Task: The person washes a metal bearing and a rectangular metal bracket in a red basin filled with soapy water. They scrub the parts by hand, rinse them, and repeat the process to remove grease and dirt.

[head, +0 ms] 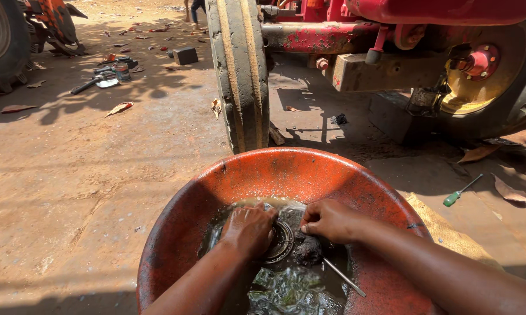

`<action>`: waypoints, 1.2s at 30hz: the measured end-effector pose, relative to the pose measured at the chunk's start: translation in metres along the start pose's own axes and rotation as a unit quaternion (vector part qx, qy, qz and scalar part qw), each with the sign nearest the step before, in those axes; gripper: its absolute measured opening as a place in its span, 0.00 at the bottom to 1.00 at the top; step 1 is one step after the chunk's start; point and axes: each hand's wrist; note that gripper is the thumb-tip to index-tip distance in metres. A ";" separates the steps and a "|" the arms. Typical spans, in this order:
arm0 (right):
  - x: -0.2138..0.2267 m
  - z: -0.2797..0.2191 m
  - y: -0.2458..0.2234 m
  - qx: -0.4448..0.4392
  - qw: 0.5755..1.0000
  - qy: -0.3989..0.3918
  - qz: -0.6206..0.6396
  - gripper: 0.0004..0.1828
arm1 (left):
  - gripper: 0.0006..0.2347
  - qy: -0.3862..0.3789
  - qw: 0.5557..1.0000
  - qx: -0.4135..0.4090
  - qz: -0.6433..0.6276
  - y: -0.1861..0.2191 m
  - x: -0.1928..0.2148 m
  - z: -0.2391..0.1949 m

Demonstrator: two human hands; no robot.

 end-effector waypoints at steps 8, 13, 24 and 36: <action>-0.016 -0.003 -0.042 -0.098 0.993 0.050 -0.047 0.12 | 0.10 -0.010 1.000 -0.004 0.021 0.001 0.001 0.008; -0.012 -0.003 -0.049 -0.070 0.994 0.077 -0.039 0.12 | 0.08 0.026 0.999 0.034 0.002 -0.003 0.000 0.006; -0.023 0.002 -0.055 -0.061 0.991 0.086 -0.087 0.13 | 0.07 0.006 0.997 0.069 -0.020 -0.003 0.005 -0.008; -0.011 -0.025 -0.045 -0.021 0.995 0.064 -0.072 0.14 | 0.09 0.010 0.997 0.066 -0.030 -0.001 0.008 -0.009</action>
Point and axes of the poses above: each hand's wrist, its own z-axis towards the middle knuckle, its own x-axis out of the back of the hand, y = z × x, and after that the axes turned 2 degrees about -x, right-handed
